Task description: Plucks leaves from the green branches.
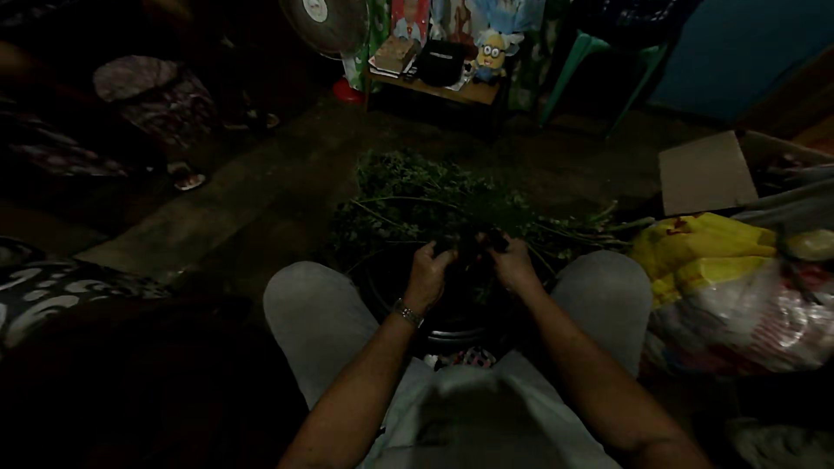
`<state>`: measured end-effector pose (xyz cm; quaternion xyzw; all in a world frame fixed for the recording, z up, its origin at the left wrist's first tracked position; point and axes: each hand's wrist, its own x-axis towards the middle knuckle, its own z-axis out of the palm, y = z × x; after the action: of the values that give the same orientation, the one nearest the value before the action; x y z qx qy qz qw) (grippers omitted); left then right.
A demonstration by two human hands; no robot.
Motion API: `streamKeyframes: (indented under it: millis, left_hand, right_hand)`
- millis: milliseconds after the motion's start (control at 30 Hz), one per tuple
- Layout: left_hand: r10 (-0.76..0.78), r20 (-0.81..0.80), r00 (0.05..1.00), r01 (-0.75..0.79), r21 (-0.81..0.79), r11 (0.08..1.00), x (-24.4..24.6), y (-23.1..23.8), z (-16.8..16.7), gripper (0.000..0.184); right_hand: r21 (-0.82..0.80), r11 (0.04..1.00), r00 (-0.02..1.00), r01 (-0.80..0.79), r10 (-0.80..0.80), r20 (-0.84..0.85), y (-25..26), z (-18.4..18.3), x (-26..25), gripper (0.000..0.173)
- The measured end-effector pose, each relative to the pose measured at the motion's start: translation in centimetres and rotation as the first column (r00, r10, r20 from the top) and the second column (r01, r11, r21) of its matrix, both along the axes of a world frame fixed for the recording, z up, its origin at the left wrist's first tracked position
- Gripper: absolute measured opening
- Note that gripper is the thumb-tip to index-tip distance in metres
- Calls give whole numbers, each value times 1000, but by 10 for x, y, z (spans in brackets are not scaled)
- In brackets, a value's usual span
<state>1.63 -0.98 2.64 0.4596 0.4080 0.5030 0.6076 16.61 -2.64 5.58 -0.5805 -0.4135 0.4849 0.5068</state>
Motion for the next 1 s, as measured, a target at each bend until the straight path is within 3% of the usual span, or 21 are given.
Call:
streamKeyframes:
  millis: [133, 200, 367, 667, 800, 1000]
  left_hand:
    - [19, 222, 975, 2, -92, 996, 3, -1, 0, 33]
    - [17, 228, 973, 6, -100, 995, 4, 0, -1, 32]
    - [34, 199, 979, -23, -57, 998, 7, 0, -2, 5]
    - [56, 143, 988, -52, -32, 998, 7, 0, -2, 22]
    - [75, 153, 985, -66, -67, 996, 8, 4, -9, 3]
    - [142, 162, 977, -118, -149, 982, 9, 4, -5, 11]
  right_hand:
    - [10, 1000, 998, -14, 13, 60, 2, 1, 5, 20]
    - [35, 999, 995, -30, 26, 94, 3, 0, 6, 21]
    - [71, 996, 985, -62, 50, 164, 5, -4, 8, 22]
    - [78, 992, 964, -101, 78, 252, 5, -2, 6, 22]
    - [3, 993, 945, -115, 108, 308, 6, 4, 7, 27]
    - [-80, 984, 977, -157, 167, 132, 10, 0, 11, 35]
